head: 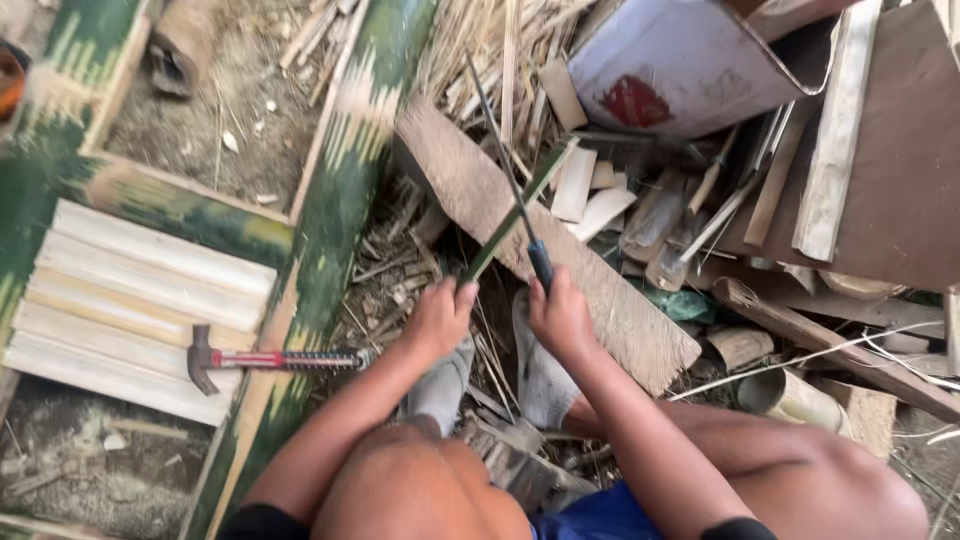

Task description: The person assembles a bamboo frame by splitting bamboo strips with a machete and nailing them into place with a hammer. The person repeatedly splits strips and hammers them into the frame structure.

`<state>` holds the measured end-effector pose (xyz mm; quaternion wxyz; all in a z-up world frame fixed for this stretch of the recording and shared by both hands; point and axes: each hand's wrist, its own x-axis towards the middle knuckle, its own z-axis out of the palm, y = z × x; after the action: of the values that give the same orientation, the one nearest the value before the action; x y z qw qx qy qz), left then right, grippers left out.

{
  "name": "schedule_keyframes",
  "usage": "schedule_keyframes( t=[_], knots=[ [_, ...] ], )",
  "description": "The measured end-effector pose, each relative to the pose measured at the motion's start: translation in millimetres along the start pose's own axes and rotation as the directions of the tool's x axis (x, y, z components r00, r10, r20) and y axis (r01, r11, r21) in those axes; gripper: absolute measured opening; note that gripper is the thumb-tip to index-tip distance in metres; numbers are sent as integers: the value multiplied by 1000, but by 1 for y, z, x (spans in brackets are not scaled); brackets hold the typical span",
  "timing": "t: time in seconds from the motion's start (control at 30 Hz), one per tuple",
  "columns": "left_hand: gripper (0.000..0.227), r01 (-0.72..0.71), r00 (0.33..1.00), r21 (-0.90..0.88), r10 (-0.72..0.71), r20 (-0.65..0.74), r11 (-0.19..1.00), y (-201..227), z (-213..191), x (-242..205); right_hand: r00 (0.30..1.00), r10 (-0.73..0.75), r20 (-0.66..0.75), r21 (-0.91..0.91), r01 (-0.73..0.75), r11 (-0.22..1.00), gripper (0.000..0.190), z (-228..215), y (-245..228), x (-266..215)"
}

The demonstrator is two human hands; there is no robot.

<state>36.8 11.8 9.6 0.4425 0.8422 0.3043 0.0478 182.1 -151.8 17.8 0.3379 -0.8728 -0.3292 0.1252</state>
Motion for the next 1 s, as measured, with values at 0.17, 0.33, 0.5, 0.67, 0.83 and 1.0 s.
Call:
schedule_keyframes(
  t=[0.17, 0.33, 0.5, 0.67, 0.83, 1.0],
  knots=[
    [62, -140, 990, -67, 138, -43, 988, -28, 32, -34, 998, -29, -54, 60, 32, 998, 36, 2, 29, -49],
    [65, 98, 985, 6, -98, 139, 995, -46, 41, 14, 1000, 0, 7, -12, 0, 1000, 34, 18, 36, 6],
    [61, 296, 934, -78, -271, 233, 952, -52, 34, -52, 986, 145, 77, 58, -150, 987, 28, 19, 42, -33],
    [59, -121, 993, -62, 121, 3, 991, -22, -5, -53, 991, -57, -118, 152, 75, 985, 29, -14, 38, -21],
    [54, 289, 936, 66, -297, 189, 955, -16, 26, -63, 964, 239, 118, 11, -242, 970, 32, -3, 32, -45],
    [50, 36, 997, 34, -39, 68, 999, -22, 17, -47, 995, 44, -94, 74, -37, 997, 30, -6, 31, -25]
  ],
)
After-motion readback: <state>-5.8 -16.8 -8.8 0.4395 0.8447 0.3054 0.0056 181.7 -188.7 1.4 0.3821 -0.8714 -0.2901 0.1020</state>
